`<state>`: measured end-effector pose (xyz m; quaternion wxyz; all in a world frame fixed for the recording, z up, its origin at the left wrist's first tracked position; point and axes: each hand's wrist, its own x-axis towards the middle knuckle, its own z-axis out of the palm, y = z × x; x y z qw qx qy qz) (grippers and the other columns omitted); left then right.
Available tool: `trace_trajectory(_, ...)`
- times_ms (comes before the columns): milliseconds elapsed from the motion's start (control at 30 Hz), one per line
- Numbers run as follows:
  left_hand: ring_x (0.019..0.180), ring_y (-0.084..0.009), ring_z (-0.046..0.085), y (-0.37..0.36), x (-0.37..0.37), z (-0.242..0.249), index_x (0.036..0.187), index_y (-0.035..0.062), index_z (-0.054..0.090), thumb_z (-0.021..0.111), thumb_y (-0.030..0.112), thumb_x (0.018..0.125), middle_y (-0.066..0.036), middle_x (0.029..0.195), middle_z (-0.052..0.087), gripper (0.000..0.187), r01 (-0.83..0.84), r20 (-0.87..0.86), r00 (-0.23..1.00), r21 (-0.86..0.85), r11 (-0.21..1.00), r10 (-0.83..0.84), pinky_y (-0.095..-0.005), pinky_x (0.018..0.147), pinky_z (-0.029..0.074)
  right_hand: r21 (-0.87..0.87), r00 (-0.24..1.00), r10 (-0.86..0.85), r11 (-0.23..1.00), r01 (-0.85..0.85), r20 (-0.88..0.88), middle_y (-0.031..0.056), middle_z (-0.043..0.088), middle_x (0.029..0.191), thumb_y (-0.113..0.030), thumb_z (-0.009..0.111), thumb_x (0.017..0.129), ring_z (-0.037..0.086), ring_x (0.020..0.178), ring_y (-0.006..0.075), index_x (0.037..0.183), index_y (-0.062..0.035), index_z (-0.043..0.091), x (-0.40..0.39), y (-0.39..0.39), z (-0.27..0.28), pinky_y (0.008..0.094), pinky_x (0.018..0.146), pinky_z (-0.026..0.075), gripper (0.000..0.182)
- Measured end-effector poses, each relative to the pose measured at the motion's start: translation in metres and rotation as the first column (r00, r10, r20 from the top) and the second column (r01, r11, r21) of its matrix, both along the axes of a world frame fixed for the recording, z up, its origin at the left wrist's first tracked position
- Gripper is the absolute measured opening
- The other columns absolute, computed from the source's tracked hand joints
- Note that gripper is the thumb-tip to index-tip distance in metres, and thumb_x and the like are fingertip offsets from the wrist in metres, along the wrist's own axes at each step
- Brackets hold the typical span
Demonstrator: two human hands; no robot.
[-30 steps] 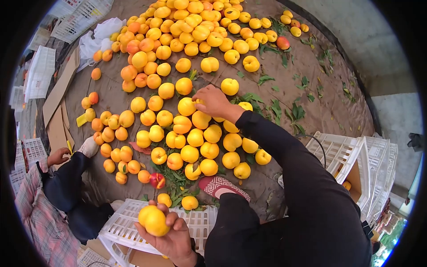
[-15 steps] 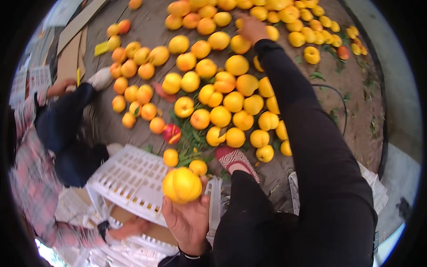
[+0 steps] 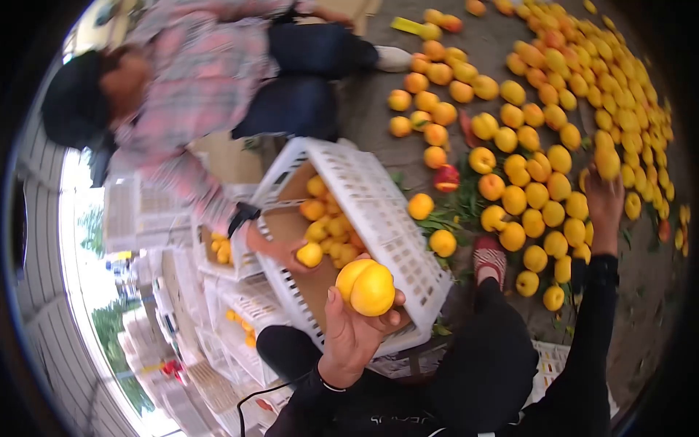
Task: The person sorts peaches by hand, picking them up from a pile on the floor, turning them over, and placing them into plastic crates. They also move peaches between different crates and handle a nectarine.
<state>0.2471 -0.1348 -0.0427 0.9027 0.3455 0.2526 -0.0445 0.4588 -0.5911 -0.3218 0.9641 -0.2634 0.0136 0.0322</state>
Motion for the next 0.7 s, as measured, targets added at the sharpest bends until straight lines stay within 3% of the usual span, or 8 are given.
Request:
trace_trajectory(67,0.093,-0.0278,0.061,0.023,-0.036,0.013,0.136,0.0115,0.038,0.04,0.057,0.095,-0.011,0.108,0.059,0.061,-0.099,-0.015,0.995,0.12,0.988,0.101,-0.0346,0.069,0.052,0.113,0.976,-0.124,0.983,0.145,-0.178,0.0214,0.04,0.14,-0.029,0.05,0.096,0.051,0.118,0.0305,0.136,-0.0008,0.038,-0.026,0.03,0.05,0.0388,0.096,0.047,0.051)
trace_trajectory(133,0.073,-0.0189,0.056,0.042,-0.063,0.033,0.128,0.0104,0.045,0.036,0.06,0.095,-0.008,0.094,0.059,0.06,-0.301,-0.015,0.951,0.193,0.934,0.31,-0.0294,0.062,0.046,0.236,0.98,-0.109,0.961,0.146,-0.164,0.0255,0.033,0.143,-0.033,0.05,0.096,0.049,0.121,0.0327,0.137,-0.0003,0.036,-0.038,0.036,0.062,0.0364,0.091,0.051,0.054)
trace_trajectory(267,0.066,-0.0142,0.052,0.101,-0.136,0.048,0.119,0.0111,0.051,0.041,0.061,0.093,-0.006,0.085,0.056,0.058,-0.568,0.099,0.822,0.22,0.793,0.561,-0.0267,0.057,0.042,0.219,1.0,0.017,0.976,-0.013,-0.013,0.0222,0.044,0.13,-0.037,0.049,0.096,0.057,0.101,0.0275,0.132,-0.0007,0.039,-0.043,0.047,0.069,0.0329,0.075,0.054,0.052)
trace_trajectory(367,0.066,-0.0135,0.051,0.142,-0.19,0.056,0.115,0.0118,0.053,0.041,0.062,0.092,-0.005,0.084,0.056,0.056,-0.713,0.217,0.701,0.238,0.659,0.68,-0.0258,0.057,0.041,0.079,0.999,0.025,0.997,-0.024,-0.021,0.0169,0.052,0.117,-0.045,0.043,0.097,0.053,0.077,0.0195,0.125,-0.0022,0.045,-0.056,0.082,0.116,0.0279,0.06,0.046,0.051)
trace_trajectory(567,0.081,-0.0168,0.058,0.249,-0.289,0.003,0.12,0.0073,0.05,0.048,0.051,0.094,-0.006,0.098,0.059,0.05,-0.932,0.313,0.36,0.156,0.326,0.879,-0.0285,0.07,0.05,0.0,0.945,0.26,0.964,-0.265,0.197,0.0133,0.055,0.107,-0.045,0.046,0.096,0.046,0.067,0.0135,0.121,-0.0013,0.048,-0.116,0.17,0.225,0.0245,0.055,0.041,0.05)
trace_trajectory(600,0.085,-0.0161,0.058,0.272,-0.304,-0.019,0.122,0.0066,0.048,0.049,0.049,0.094,-0.006,0.102,0.059,0.051,-0.941,0.366,0.31,0.251,0.228,0.877,-0.0273,0.073,0.05,0.005,0.932,0.283,0.957,-0.292,0.227,0.0129,0.056,0.106,-0.044,0.047,0.096,0.046,0.066,0.0127,0.12,-0.0013,0.048,-0.132,0.187,0.246,0.0237,0.055,0.04,0.049)
trace_trajectory(667,0.096,-0.0218,0.058,0.297,-0.344,-0.039,0.128,0.0014,0.044,0.055,0.04,0.094,-0.012,0.112,0.058,0.052,-0.962,0.373,0.272,0.134,0.239,0.887,-0.031,0.081,0.049,0.021,0.9,0.389,0.916,-0.4,0.198,0.0119,0.057,0.105,-0.044,0.05,0.093,0.046,0.066,0.0117,0.12,-0.003,0.05,-0.152,0.216,0.272,0.0222,0.055,0.04,0.049)
trace_trajectory(700,0.103,-0.0243,0.056,0.318,-0.365,-0.057,0.13,-0.0015,0.042,0.056,0.033,0.094,-0.015,0.118,0.056,0.052,-0.827,0.385,0.436,0.527,0.193,0.814,-0.0334,0.087,0.047,0.039,0.911,0.399,0.914,-0.405,0.106,0.0117,0.058,0.104,-0.046,0.049,0.093,0.048,0.066,0.0126,0.118,-0.0048,0.051,-0.169,0.243,0.287,0.0229,0.055,0.041,0.048)
